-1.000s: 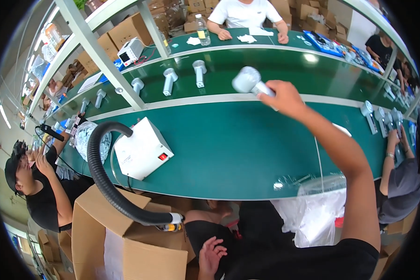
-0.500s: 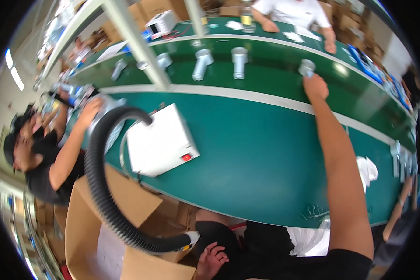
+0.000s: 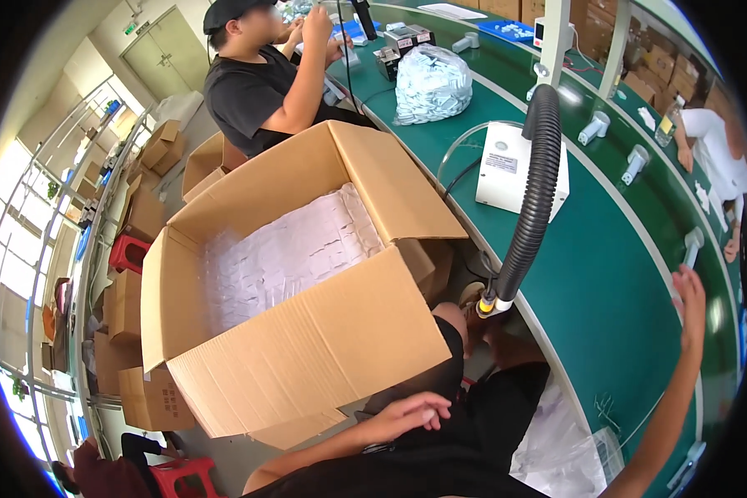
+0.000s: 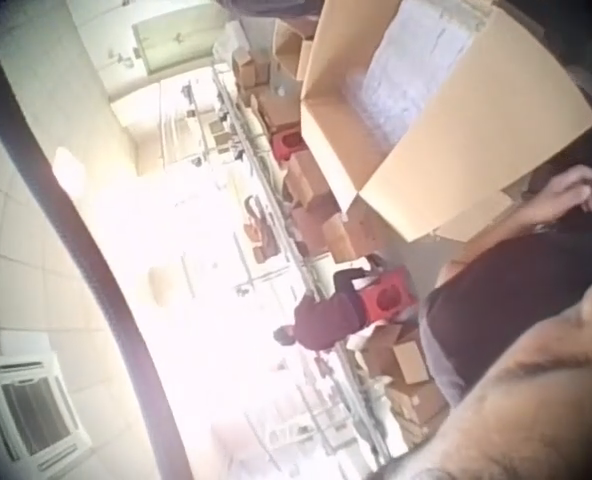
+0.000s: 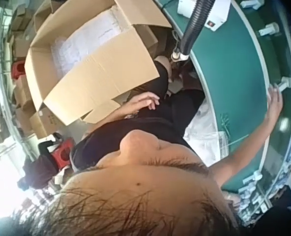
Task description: The person assembles handheld fans by taking plastic covers from a box, attaching them onto the handheld fan bodies by hand, and placing the handheld fans onto a conveyor belt.
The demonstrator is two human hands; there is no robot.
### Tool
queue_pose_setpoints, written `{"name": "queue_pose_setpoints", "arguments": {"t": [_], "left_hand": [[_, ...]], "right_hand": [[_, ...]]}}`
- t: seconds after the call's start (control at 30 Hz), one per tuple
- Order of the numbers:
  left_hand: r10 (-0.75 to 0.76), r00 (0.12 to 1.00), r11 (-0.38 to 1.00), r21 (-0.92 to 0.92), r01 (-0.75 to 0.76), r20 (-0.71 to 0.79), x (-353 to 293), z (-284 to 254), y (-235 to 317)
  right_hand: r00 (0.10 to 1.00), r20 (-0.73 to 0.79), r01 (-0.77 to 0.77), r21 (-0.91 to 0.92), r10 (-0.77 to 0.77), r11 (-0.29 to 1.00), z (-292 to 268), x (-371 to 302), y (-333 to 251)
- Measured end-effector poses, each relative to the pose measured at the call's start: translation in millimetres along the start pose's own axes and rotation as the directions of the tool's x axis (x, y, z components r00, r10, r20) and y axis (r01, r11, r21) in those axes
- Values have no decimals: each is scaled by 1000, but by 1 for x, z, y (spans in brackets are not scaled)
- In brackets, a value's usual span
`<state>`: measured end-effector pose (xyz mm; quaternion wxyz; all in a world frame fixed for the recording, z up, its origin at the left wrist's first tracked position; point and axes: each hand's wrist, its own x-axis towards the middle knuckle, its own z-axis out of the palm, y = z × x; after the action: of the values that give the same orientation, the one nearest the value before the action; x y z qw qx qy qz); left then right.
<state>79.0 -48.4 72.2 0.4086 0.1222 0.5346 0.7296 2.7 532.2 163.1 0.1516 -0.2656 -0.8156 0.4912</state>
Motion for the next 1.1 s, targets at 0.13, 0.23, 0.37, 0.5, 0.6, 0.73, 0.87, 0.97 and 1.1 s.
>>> {"name": "queue_pose_setpoints", "arguments": {"t": [0.13,0.23,0.37,0.5,0.6,0.73,0.87,0.97,1.1], "left_hand": [[269,935,961,-6,-275,233,-21,4,53],[361,879,910,90,-405,313,-43,-8,105],[442,862,676,539,-503,250,-111,-66,202],[487,873,311,928,-205,29,-92,-151,269],[432,897,167,968,-186,98,-36,-217,269],[307,944,-55,993,-107,119,41,-290,227],[86,996,51,998,34,-39,76,-315,211],[-96,991,-76,993,86,-93,77,-319,213],[-289,927,-152,968,201,-238,52,-318,213]], "right_hand": [[867,407,261,119,-287,958,52,-161,-86],[527,789,366,125,-316,922,103,-214,-102],[519,854,43,15,-35,999,202,-260,-80],[412,908,671,-240,-84,701,266,-271,-30],[298,953,503,-211,61,838,288,-259,-31],[492,854,446,-413,168,794,300,-244,-30],[668,736,281,-386,109,879,301,-229,-29],[697,690,100,-362,194,927,294,-233,-23],[688,689,100,-403,230,909,290,-235,-4]]}}
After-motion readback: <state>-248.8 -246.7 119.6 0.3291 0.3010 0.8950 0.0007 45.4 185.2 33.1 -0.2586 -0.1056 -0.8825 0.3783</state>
